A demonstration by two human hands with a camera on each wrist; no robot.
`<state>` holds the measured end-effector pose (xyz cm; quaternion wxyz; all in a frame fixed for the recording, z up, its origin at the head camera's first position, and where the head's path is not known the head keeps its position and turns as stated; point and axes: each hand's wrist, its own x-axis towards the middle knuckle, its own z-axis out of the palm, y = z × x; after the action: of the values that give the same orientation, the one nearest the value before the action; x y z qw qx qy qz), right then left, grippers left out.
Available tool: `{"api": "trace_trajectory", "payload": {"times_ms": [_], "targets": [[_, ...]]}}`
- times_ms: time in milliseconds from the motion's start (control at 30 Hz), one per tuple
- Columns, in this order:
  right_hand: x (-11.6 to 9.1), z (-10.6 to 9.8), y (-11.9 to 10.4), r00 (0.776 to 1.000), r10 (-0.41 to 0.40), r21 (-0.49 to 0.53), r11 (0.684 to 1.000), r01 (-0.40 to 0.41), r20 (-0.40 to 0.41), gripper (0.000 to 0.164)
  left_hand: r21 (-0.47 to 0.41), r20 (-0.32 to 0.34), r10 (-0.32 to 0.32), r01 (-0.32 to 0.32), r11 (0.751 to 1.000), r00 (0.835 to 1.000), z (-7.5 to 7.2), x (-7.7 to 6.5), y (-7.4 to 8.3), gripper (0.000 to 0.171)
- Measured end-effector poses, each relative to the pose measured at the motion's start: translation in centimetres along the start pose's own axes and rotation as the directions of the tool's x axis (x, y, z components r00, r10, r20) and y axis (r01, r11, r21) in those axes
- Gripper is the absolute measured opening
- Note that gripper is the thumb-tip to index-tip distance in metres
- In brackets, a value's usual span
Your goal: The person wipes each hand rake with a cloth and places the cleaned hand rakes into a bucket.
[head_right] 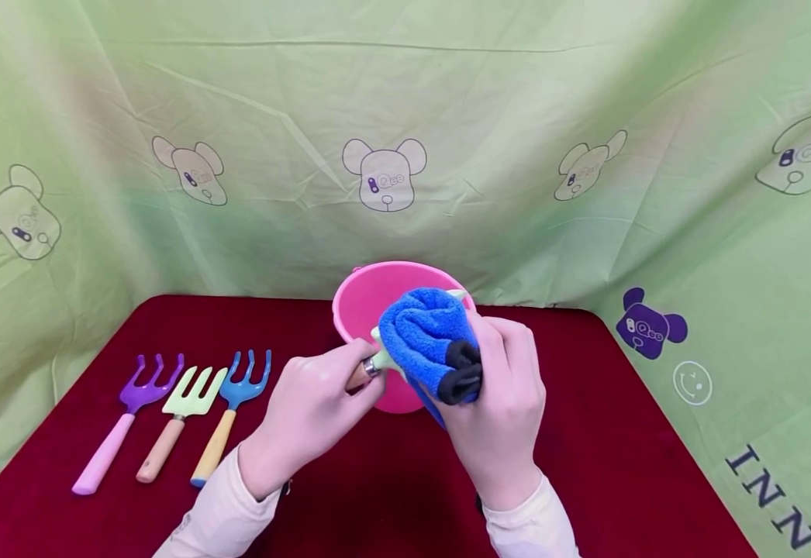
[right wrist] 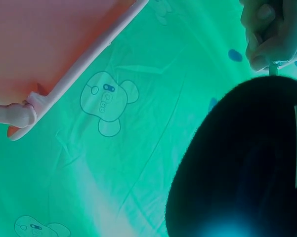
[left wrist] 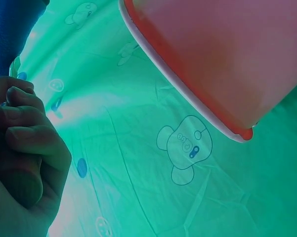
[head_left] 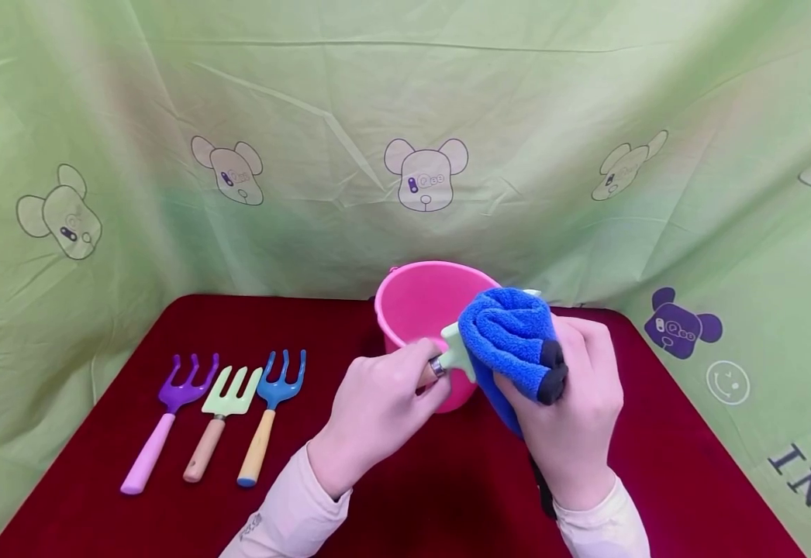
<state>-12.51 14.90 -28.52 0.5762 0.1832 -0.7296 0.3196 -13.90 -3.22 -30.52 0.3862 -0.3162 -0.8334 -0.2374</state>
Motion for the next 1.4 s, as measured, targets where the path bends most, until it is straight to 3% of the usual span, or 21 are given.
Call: {"api": "trace_trajectory", "payload": {"times_ms": [767, 1400], "targets": [[0.3, 0.0, 0.0, 0.997, -0.018, 0.012, 1.0, 0.019, -0.077, 0.038, -0.01, 0.003, -0.002, 0.002, 1.0, 1.0, 0.1, 0.0, 0.1, 0.016], [0.7, -0.4, 1.0, 0.993, 0.05, -0.05, 0.997, -0.056, -0.105, 0.041, 0.003, 0.0, -0.004, 0.004, 1.0, 1.0, 0.2, 0.0, 0.0, 0.013]]}}
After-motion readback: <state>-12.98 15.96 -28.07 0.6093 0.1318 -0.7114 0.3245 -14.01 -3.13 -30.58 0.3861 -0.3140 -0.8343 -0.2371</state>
